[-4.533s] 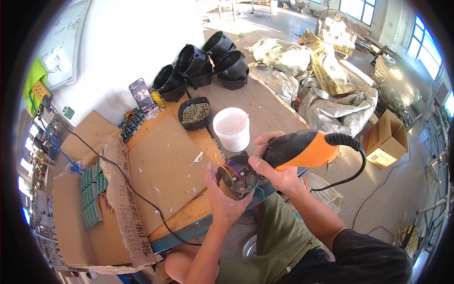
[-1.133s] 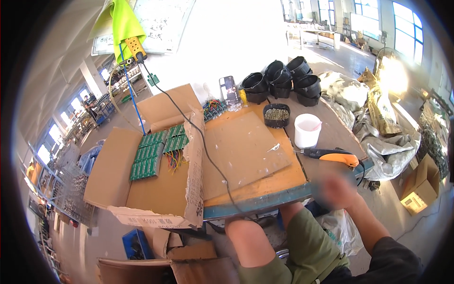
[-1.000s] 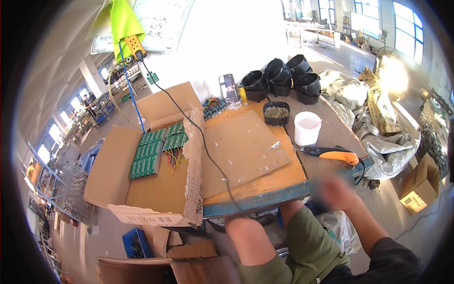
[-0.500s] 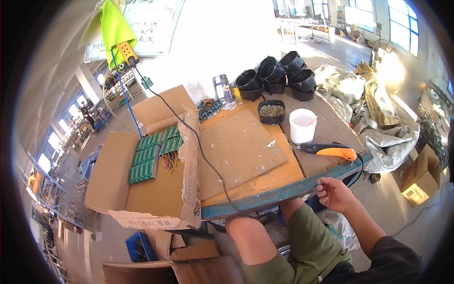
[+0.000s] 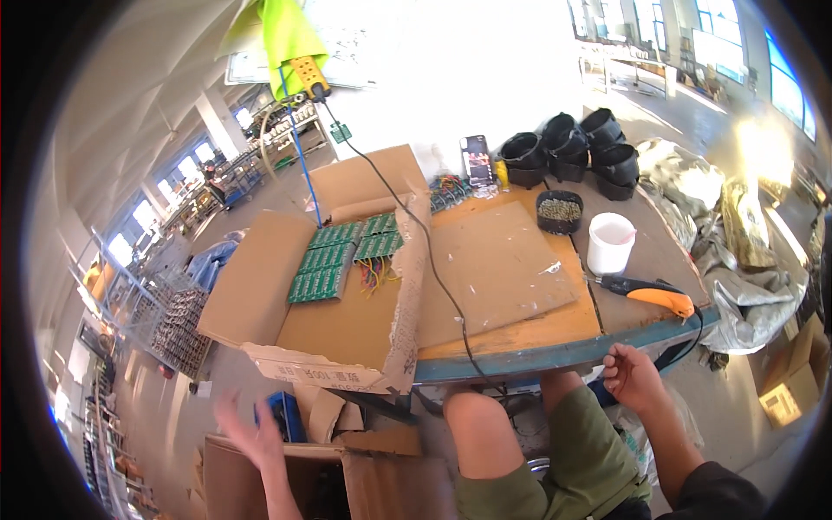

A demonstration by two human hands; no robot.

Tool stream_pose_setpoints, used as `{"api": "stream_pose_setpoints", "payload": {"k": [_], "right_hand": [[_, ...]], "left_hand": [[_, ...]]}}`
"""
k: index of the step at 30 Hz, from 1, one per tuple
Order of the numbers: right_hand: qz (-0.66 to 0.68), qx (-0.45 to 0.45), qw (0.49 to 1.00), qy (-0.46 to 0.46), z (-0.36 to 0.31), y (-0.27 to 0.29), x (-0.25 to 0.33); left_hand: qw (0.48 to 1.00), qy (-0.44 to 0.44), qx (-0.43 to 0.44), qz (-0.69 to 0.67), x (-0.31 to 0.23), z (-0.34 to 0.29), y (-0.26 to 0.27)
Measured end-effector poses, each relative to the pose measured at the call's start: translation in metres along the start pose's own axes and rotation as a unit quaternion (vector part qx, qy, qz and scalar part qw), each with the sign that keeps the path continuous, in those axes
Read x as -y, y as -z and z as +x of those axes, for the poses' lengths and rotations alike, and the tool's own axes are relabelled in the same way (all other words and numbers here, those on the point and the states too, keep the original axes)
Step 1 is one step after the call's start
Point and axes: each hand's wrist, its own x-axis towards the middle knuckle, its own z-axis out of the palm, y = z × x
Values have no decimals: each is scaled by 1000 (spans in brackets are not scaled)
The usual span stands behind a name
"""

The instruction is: The person applies a white substance from a cup using a spoon to a circuit board component, places the component into a black cylindrical housing, and uses an electric screwdriver to secure the wiring with screws.

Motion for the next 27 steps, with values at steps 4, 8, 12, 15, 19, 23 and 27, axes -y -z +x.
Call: {"api": "stream_pose_setpoints", "payload": {"k": [4, 8, 12, 15, 19, 23, 27], "right_hand": [[-56, 17, 998, 30, -11, -9, -14], [-112, -7, 990, 81, -44, -5, -7], [-188, -59, 976, 92, -62, 7, -13], [-193, -120, 965, 133, -77, 35, -10], [-195, -130, 964, 127, -78, 48, -20], [-246, -91, 957, 125, -66, 41, -37], [-322, 16, 931, 170, -57, 11, -49]], "left_hand": [[974, -86, 175, -112, -80, 83, -90], [919, -123, 370, 54, -64, 116, -227], [865, -189, 387, 256, 17, 105, -284], [852, -257, 388, 241, -29, 102, -291], [843, -269, 403, 234, -13, 112, -298], [836, -280, 411, 232, -11, 124, -287], [837, -248, 444, 202, -39, 128, -242]]}}
